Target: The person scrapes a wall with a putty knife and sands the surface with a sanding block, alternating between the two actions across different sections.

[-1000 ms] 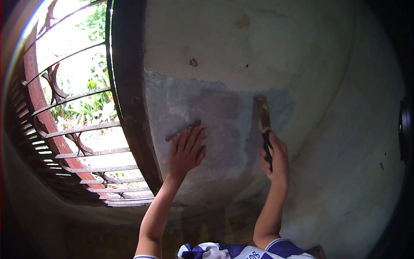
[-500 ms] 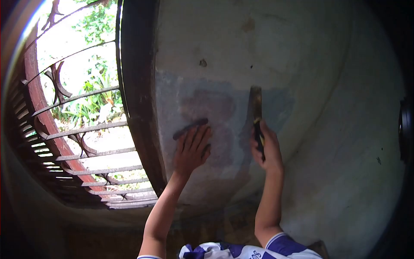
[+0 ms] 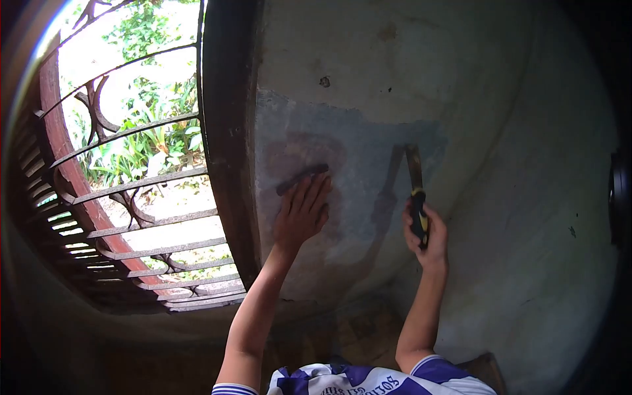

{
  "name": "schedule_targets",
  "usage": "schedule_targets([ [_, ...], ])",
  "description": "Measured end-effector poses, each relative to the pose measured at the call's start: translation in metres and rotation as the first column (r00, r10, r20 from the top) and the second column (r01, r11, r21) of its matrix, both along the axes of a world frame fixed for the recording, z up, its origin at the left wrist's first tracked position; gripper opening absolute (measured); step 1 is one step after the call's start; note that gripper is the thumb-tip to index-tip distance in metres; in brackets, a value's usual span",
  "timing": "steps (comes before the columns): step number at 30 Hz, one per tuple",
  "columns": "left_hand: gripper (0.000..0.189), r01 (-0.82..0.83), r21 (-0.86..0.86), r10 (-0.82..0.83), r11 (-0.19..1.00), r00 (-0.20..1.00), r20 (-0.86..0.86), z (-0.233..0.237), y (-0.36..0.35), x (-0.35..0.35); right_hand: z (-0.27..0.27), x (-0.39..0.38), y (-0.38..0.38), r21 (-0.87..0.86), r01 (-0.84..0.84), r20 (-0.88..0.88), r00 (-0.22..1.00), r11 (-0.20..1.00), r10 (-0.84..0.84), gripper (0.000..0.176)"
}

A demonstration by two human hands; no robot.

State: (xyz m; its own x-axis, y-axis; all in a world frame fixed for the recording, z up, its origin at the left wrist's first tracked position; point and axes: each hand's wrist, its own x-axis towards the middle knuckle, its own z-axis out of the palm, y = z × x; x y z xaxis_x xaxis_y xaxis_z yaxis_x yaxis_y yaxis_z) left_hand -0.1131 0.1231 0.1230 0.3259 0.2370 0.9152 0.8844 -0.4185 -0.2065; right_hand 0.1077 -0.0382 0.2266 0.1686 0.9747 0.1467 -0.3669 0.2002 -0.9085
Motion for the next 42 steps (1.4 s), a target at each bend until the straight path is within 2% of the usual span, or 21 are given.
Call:
schedule_targets([
  [1,0.058,-0.006,-0.012,0.006,1.0,1.0,0.006,0.001,0.0,0.0,-0.01,-0.004,-0.014,0.008,0.004,0.017,1.0,1.0,-0.004,0.032],
  [3,0.056,-0.011,-0.015,0.011,1.0,1.0,0.01,0.003,-0.001,0.0,-0.04,-0.01,-0.034,-0.015,0.069,0.259,0.964,0.997,-0.063,0.033],
  [5,0.056,-0.008,0.001,0.008,1.0,1.0,0.013,0.003,0.001,0.0,-0.082,-0.02,-0.043,0.037,0.192,0.415,0.89,0.981,-0.19,0.036],
  [9,0.059,0.037,0.016,-0.038,0.999,0.999,0.008,0.001,0.004,0.001,-0.112,-0.037,-0.071,-0.078,0.26,0.305,0.926,0.963,-0.225,0.034],
  [12,0.058,0.044,0.001,-0.044,0.999,0.999,0.013,0.002,0.003,0.002,-0.137,-0.027,-0.061,0.226,0.336,0.398,0.825,0.914,-0.401,0.036],
  [15,0.058,0.027,-0.009,-0.027,1.0,1.0,-0.003,0.003,0.002,0.002,-0.124,-0.043,-0.058,0.04,0.285,0.043,0.957,0.958,-0.287,0.04],
  [19,0.06,-0.004,-0.033,0.003,0.999,1.0,-0.025,0.002,0.002,0.002,-0.099,-0.049,-0.045,0.058,0.053,-0.305,0.952,0.997,-0.033,0.049],
  [22,0.061,-0.032,-0.04,0.031,0.999,0.999,-0.039,0.002,0.0,0.002,-0.1,-0.04,-0.029,0.235,0.002,-0.326,0.942,0.972,0.077,0.048],
  [25,0.062,-0.043,-0.046,0.041,0.998,0.998,-0.046,0.002,0.001,0.002,-0.074,-0.052,-0.018,0.271,0.183,-0.28,0.954,0.945,-0.105,0.048],
  [27,0.06,-0.071,-0.051,0.069,0.996,0.996,-0.049,0.001,-0.003,0.003,-0.058,-0.046,-0.022,0.116,0.167,0.054,0.983,0.979,-0.174,0.052],
  [28,0.058,-0.1,-0.046,0.097,0.994,0.994,-0.053,0.003,-0.005,0.004,-0.053,-0.042,-0.02,0.039,0.175,0.224,0.958,0.984,-0.18,0.055],
  [29,0.056,-0.129,-0.038,0.127,0.991,0.99,-0.056,0.004,-0.005,0.004,-0.056,-0.041,-0.011,0.299,0.223,0.468,0.813,0.928,-0.347,0.059],
  [30,0.057,-0.12,-0.022,0.119,0.992,0.991,-0.058,0.002,-0.003,0.003,-0.057,-0.04,-0.002,0.553,0.255,0.581,0.565,0.793,-0.586,0.064],
  [32,0.061,-0.101,0.007,0.101,0.995,0.993,-0.06,-0.001,0.0,0.003,-0.047,-0.046,-0.007,0.496,0.267,0.586,0.599,0.826,-0.545,0.064],
  [35,0.061,-0.112,-0.03,0.11,0.993,0.992,-0.062,0.0,-0.002,0.004,-0.051,-0.037,0.003,0.613,0.237,0.599,0.482,0.753,-0.639,0.055],
  [38,0.061,-0.103,-0.018,0.102,0.995,0.994,-0.051,-0.002,0.0,0.003,-0.041,-0.039,-0.003,0.609,0.362,0.611,0.353,0.706,-0.708,0.047],
  [41,0.061,-0.105,-0.026,0.103,0.994,0.993,-0.057,-0.002,-0.001,0.004,-0.035,-0.039,-0.002,0.658,0.378,0.57,0.316,0.652,-0.758,0.046],
  [42,0.062,-0.11,-0.021,0.109,0.994,0.992,-0.058,-0.003,-0.001,0.003,-0.031,-0.041,0.002,0.7,0.373,0.546,0.27,0.609,-0.793,0.046],
])
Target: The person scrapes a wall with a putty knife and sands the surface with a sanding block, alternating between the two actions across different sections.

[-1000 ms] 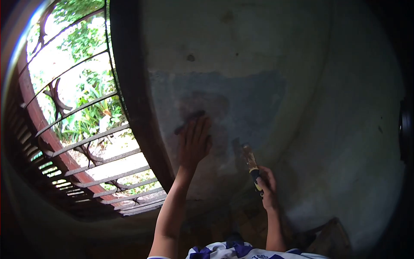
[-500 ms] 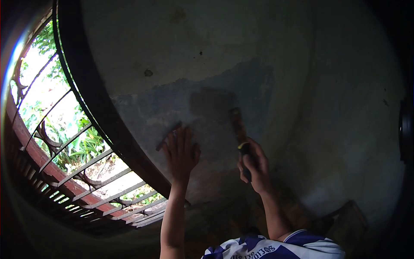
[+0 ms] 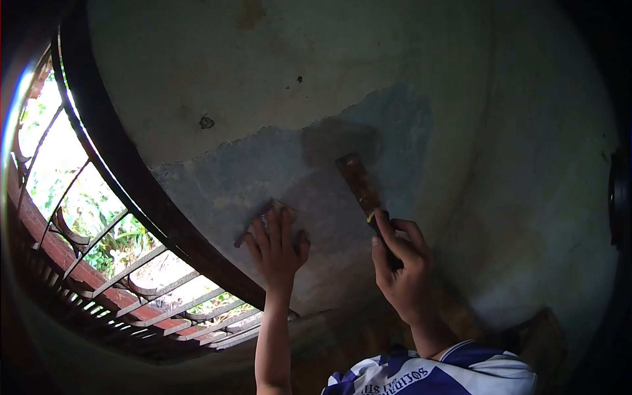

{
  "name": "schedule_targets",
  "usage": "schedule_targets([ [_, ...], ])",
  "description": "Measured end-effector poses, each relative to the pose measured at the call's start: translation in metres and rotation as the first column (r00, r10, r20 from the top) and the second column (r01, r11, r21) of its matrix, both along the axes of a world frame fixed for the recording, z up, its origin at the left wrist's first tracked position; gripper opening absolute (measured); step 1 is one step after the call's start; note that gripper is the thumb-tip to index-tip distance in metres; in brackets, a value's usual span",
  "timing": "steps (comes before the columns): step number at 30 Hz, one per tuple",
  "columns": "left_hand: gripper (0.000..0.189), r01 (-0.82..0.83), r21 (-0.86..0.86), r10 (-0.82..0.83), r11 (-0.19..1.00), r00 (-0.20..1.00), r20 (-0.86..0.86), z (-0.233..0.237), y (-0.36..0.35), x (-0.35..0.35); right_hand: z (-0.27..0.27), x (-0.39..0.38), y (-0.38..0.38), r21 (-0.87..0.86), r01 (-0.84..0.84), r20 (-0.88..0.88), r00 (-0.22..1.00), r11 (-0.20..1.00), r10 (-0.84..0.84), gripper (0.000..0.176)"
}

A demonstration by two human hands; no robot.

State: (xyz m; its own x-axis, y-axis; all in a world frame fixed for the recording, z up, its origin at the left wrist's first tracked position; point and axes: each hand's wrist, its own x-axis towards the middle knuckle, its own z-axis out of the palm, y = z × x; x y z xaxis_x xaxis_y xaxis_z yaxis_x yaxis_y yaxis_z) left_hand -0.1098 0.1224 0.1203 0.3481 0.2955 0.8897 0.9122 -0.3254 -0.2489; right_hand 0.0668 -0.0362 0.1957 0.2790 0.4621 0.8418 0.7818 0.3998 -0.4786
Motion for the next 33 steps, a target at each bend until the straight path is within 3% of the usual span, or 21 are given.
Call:
schedule_targets([
  [2,0.062,-0.008,0.01,0.008,1.0,1.0,0.0,-0.002,0.001,0.001,0.014,-0.004,0.017,0.091,0.063,0.074,0.995,0.994,-0.07,0.046],
  [5,0.062,0.009,-0.015,-0.009,1.0,1.0,0.013,-0.001,0.0,0.0,0.031,-0.01,0.063,0.129,0.04,0.008,0.999,0.991,-0.042,0.045],
  [10,0.062,0.011,0.037,-0.01,0.999,1.0,-0.008,-0.004,0.003,-0.002,0.039,-0.017,0.012,0.046,0.059,0.008,0.998,0.997,-0.059,0.038],
  [14,0.061,0.02,0.037,-0.02,0.999,1.0,-0.001,-0.002,0.002,0.0,0.047,-0.025,0.032,-0.016,0.095,-0.036,0.995,0.995,-0.096,0.035],
  [17,0.061,0.03,0.027,-0.03,0.999,1.0,0.003,-0.002,0.003,-0.001,0.043,-0.017,0.019,-0.003,0.105,-0.007,0.994,0.994,-0.105,0.033],
  [20,0.062,0.022,0.072,-0.022,0.997,1.0,0.003,-0.003,0.006,0.0,0.037,-0.012,0.017,0.121,0.119,0.029,0.992,0.985,-0.123,0.036],
  [23,0.062,0.014,0.014,-0.014,1.0,1.0,-0.002,0.0,0.001,0.0,0.043,-0.021,0.04,-0.051,0.103,-0.01,0.995,0.993,-0.104,0.035],
  [28,0.06,0.044,0.037,-0.044,0.998,0.999,0.009,-0.003,0.002,-0.002,0.028,-0.012,0.016,0.042,0.096,0.02,0.995,0.994,-0.097,0.036],
  [33,0.06,0.021,0.015,-0.021,1.0,1.0,0.005,0.004,0.0,0.001,0.055,-0.016,0.044,0.054,0.068,-0.054,0.996,0.996,-0.065,0.031],
])
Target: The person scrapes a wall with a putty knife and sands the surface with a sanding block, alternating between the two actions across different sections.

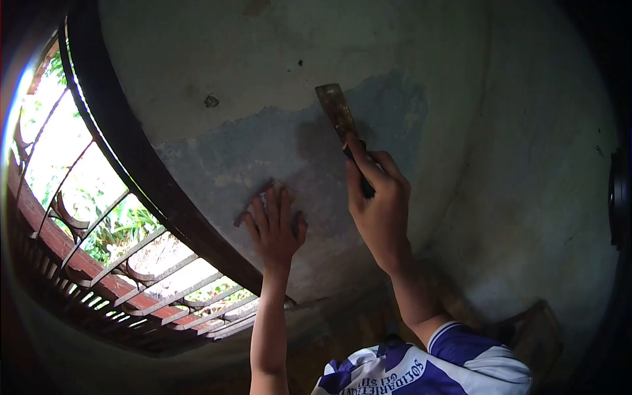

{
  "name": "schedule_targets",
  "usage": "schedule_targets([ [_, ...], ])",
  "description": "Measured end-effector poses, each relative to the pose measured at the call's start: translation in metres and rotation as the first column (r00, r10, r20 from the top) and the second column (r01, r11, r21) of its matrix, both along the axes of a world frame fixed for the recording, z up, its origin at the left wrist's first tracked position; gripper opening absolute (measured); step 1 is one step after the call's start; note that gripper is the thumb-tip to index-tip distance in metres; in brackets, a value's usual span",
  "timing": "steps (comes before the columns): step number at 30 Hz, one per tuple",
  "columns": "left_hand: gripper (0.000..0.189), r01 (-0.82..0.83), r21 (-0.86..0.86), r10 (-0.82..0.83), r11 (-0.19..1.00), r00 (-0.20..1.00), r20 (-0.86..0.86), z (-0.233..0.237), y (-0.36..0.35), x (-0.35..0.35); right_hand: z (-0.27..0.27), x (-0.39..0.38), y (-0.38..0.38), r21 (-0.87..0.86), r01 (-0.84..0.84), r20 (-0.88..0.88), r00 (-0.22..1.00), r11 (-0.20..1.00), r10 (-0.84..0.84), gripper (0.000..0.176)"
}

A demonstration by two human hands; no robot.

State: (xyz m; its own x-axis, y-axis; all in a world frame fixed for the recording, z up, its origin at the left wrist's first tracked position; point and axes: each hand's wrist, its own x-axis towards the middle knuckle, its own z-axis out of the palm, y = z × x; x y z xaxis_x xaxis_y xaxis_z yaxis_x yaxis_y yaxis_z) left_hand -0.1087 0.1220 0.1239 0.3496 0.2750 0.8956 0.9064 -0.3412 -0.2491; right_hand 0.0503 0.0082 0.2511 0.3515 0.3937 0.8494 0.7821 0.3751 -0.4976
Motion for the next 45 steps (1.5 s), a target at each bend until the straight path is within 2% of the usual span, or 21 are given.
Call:
schedule_targets([
  [3,0.061,0.007,0.001,-0.007,1.0,1.0,0.006,-0.003,0.001,-0.002,-0.003,0.01,-0.03,0.032,0.014,0.051,0.999,0.999,-0.016,0.031],
  [6,0.062,0.022,0.008,-0.022,1.0,1.0,0.016,0.0,0.004,0.001,-0.004,0.019,-0.013,-0.005,0.029,0.107,0.994,1.0,-0.029,0.032],
  [9,0.063,0.02,-0.009,-0.02,1.0,1.0,0.01,0.003,0.002,-0.001,-0.005,0.02,-0.016,-0.044,-0.005,0.078,0.997,0.999,0.009,0.033],
  [12,0.061,0.006,-0.03,-0.006,1.0,1.0,0.017,-0.002,-0.004,-0.001,-0.013,0.025,-0.027,-0.05,0.041,0.068,0.997,0.998,-0.038,0.032],
  [18,0.06,-0.044,-0.008,0.045,0.999,0.999,0.016,-0.001,0.001,0.0,-0.022,0.023,-0.004,0.013,0.124,0.136,0.983,0.992,-0.124,0.037],
  [21,0.062,-0.024,-0.002,0.024,1.0,1.0,0.013,-0.007,-0.001,-0.002,-0.032,0.035,-0.022,-0.025,0.049,0.074,0.996,0.998,-0.047,0.04],
  [24,0.065,-0.017,0.021,0.017,1.0,1.0,0.016,-0.002,0.005,0.003,-0.018,0.035,0.001,0.004,0.046,0.136,0.99,0.999,-0.046,0.039],
  [27,0.063,-0.045,0.018,0.045,0.999,0.999,0.021,-0.005,0.001,0.001,0.004,0.034,0.014,0.071,0.043,0.11,0.993,0.997,-0.051,0.039],
  [30,0.063,-0.06,0.045,0.06,0.997,0.998,0.009,-0.008,0.004,-0.003,0.004,0.038,-0.033,-0.002,-0.023,0.091,0.996,1.0,0.023,0.037],
  [33,0.063,-0.061,0.052,0.06,0.997,0.998,0.009,-0.009,0.007,0.001,0.001,0.041,-0.011,-0.171,0.121,0.131,0.986,0.978,-0.099,0.039],
  [39,0.064,-0.034,0.045,0.034,0.998,0.999,-0.002,-0.01,0.005,-0.002,-0.014,0.056,-0.021,-0.114,0.006,0.094,0.996,0.993,0.005,0.042],
  [45,0.066,-0.032,0.054,0.032,0.998,0.999,-0.004,-0.012,0.006,-0.004,-0.046,0.08,-0.037,-0.08,-0.215,0.088,0.971,0.973,0.222,0.052],
])
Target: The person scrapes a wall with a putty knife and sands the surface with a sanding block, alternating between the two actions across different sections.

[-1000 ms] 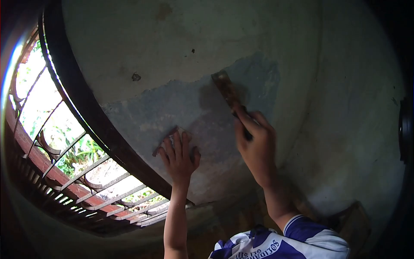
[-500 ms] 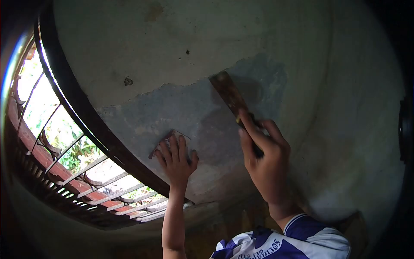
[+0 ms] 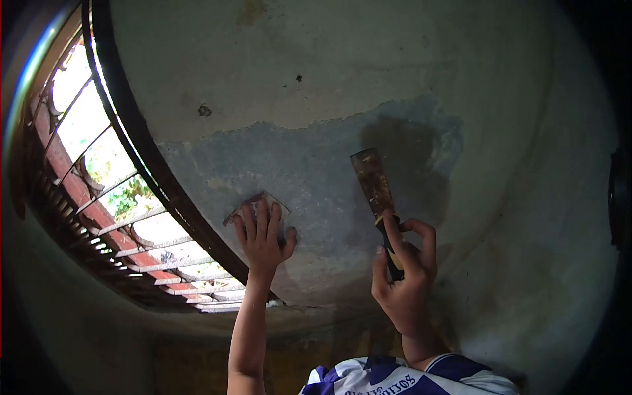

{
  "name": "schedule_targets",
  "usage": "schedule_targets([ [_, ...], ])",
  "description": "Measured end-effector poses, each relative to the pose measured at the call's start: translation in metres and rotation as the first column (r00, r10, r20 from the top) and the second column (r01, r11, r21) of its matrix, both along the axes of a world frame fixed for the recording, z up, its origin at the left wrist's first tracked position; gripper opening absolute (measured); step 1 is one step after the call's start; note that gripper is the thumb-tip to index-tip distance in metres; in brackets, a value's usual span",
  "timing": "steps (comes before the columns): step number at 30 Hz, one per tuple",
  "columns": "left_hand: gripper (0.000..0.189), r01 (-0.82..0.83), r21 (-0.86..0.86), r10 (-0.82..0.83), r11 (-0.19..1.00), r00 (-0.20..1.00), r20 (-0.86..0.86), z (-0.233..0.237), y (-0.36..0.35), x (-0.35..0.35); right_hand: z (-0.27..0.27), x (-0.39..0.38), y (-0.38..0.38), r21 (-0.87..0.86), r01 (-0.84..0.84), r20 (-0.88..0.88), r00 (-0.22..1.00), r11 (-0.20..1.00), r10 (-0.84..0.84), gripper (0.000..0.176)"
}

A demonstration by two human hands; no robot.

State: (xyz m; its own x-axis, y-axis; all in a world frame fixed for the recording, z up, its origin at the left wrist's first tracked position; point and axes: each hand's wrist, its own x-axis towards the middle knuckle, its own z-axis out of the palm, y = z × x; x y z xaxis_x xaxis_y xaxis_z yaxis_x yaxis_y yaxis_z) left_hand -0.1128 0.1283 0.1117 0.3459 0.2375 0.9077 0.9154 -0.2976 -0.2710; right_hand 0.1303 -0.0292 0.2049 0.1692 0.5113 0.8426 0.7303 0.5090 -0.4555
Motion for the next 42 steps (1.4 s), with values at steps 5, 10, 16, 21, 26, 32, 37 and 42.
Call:
schedule_targets([
  [5,0.067,-0.022,0.033,0.022,0.999,1.0,-0.012,0.001,0.003,-0.001,0.011,0.019,-0.003,0.107,-0.048,0.023,0.999,0.993,0.046,0.051],
  [10,0.068,-0.045,0.012,0.045,0.999,0.999,0.001,-0.009,0.0,0.001,0.023,0.012,0.033,0.045,-0.105,0.011,0.994,0.993,0.105,0.044],
  [16,0.065,-0.052,0.071,0.051,0.996,0.998,0.021,0.003,0.01,-0.001,0.021,0.02,0.024,0.057,-0.083,0.004,0.997,0.995,0.083,0.04],
  [21,0.062,-0.047,0.079,0.043,0.996,0.998,0.049,-0.004,0.004,0.0,0.035,0.014,0.023,0.112,-0.186,-0.013,0.982,0.976,0.189,0.04],
  [26,0.062,-0.056,0.068,0.052,0.996,0.997,0.058,-0.006,0.005,0.003,0.031,0.01,0.044,0.121,-0.117,-0.006,0.993,0.986,0.119,0.039],
  [32,0.06,-0.01,0.093,0.006,0.996,0.999,0.041,-0.007,0.004,-0.001,0.035,0.0,0.007,0.064,-0.143,-0.075,0.986,0.988,0.147,0.037],
  [37,0.047,0.027,0.061,-0.027,0.998,1.0,0.013,-0.006,0.007,-0.005,0.041,-0.019,0.018,0.044,-0.06,-0.081,0.995,0.997,0.063,0.038],
  [42,0.04,0.143,0.074,-0.143,0.987,0.99,-0.008,-0.002,0.0,-0.009,0.035,-0.042,0.016,0.124,0.015,-0.172,0.985,0.992,0.007,0.034],
])
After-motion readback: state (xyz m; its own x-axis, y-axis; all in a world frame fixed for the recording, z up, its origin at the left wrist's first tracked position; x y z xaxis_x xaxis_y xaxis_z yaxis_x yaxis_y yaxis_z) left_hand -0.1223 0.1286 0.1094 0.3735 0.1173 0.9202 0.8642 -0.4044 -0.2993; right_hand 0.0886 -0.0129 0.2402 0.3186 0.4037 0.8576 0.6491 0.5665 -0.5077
